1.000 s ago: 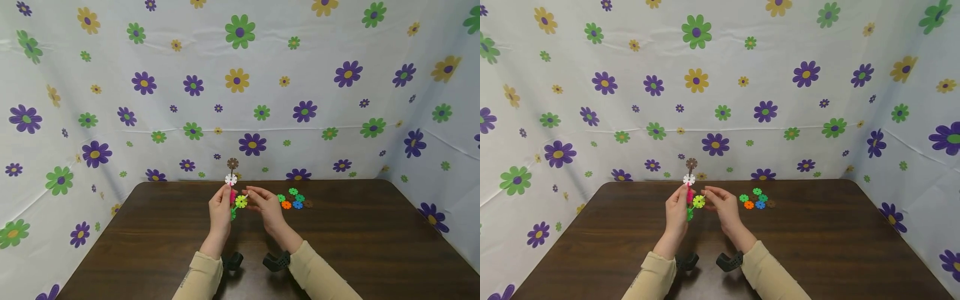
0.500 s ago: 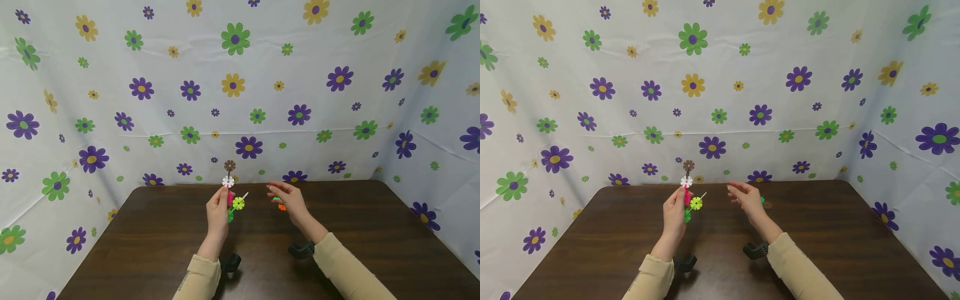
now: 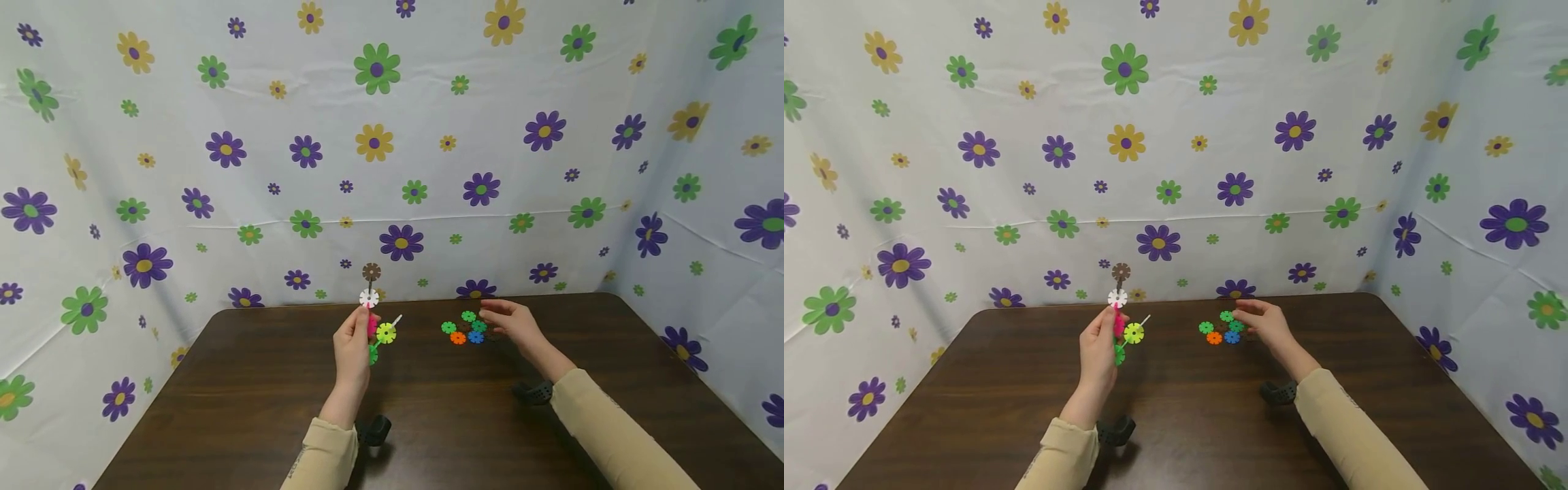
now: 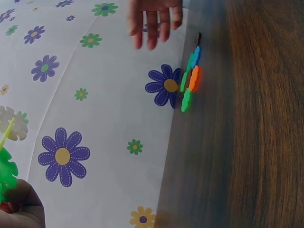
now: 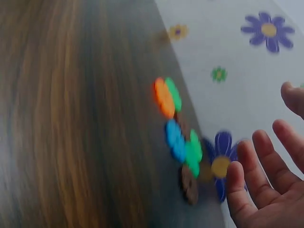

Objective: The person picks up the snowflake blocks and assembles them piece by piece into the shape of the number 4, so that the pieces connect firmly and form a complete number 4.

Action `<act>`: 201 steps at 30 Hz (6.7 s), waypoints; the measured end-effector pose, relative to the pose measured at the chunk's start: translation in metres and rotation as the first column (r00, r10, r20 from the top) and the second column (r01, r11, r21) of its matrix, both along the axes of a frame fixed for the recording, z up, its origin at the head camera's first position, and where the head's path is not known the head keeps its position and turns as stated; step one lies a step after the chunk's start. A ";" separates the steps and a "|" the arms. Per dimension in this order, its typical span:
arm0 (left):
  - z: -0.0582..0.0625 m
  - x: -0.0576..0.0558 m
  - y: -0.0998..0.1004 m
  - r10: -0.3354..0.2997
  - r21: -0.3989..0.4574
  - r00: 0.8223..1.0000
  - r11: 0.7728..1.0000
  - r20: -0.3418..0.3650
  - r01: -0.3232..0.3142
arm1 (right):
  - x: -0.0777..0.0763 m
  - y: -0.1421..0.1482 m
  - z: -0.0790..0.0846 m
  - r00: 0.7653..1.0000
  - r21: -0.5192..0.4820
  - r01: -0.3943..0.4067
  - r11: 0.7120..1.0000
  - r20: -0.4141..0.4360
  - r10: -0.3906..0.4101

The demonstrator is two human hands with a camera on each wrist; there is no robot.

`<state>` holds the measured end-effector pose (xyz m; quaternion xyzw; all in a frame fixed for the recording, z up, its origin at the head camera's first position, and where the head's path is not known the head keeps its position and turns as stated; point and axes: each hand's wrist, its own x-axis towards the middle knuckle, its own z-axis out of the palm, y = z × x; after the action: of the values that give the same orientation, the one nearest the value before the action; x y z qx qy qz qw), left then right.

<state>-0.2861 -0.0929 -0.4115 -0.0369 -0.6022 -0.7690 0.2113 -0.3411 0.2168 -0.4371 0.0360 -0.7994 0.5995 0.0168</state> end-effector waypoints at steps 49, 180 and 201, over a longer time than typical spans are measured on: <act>0.002 -0.003 0.001 -0.026 0.004 0.999 1.000 0.021 0.026 | -0.019 0.028 -0.029 0.997 0.509 0.000 0.860 -0.070 0.041; 0.003 -0.001 -0.005 0.014 -0.040 1.000 0.999 -0.010 -0.014 | -0.008 -0.016 -0.021 0.997 0.443 -0.023 0.896 0.079 -0.014; 0.004 0.000 -0.005 0.007 -0.045 1.000 0.999 0.002 -0.007 | -0.009 -0.014 -0.025 0.998 0.518 -0.069 0.853 0.041 0.055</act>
<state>-0.2864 -0.0983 -0.4077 -0.0388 -0.6197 -0.7545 0.2125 -0.3499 0.2033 -0.4619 0.0575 -0.9299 0.3625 -0.0228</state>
